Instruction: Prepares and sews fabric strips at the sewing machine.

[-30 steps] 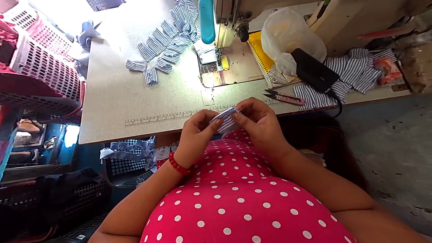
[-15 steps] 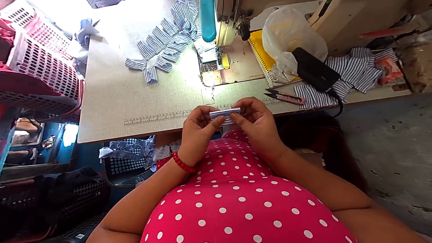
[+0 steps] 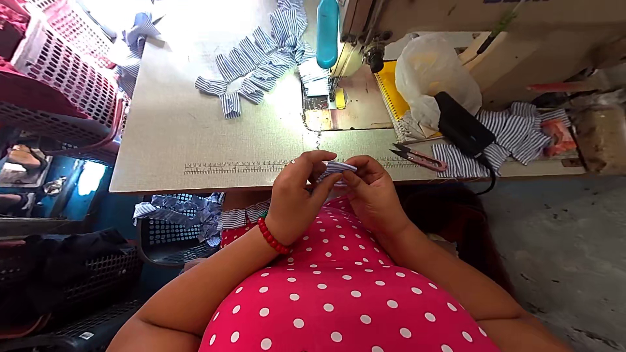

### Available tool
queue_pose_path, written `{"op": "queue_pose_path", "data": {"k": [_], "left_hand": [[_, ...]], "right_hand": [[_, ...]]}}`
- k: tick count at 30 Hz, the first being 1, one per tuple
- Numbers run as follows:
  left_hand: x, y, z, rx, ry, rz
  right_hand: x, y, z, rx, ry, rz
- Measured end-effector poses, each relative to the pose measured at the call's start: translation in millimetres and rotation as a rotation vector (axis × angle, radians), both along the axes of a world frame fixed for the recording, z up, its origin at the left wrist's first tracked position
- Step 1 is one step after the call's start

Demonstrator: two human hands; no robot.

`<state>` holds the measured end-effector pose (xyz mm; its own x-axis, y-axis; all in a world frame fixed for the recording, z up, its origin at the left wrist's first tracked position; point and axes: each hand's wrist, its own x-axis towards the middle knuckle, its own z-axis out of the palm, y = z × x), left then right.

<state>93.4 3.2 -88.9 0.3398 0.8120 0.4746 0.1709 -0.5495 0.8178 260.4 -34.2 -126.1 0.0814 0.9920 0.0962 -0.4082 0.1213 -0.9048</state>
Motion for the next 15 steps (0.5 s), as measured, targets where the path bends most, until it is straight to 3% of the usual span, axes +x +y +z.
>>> {"op": "queue_pose_path", "data": {"k": [4, 9, 15], "left_hand": [[-1, 2, -2, -0.005, -0.018, 0.014], [-3, 10, -4, -0.247, -0.122, 0.008], [10, 66, -12, -0.153, 0.086, 0.092]], "right_hand": [[1, 0, -3, 0.046, -0.055, -0.078], [1, 7, 10, 0.076, -0.374, -0.192], [17, 68, 12, 0.04, -0.774, -0.295]]}}
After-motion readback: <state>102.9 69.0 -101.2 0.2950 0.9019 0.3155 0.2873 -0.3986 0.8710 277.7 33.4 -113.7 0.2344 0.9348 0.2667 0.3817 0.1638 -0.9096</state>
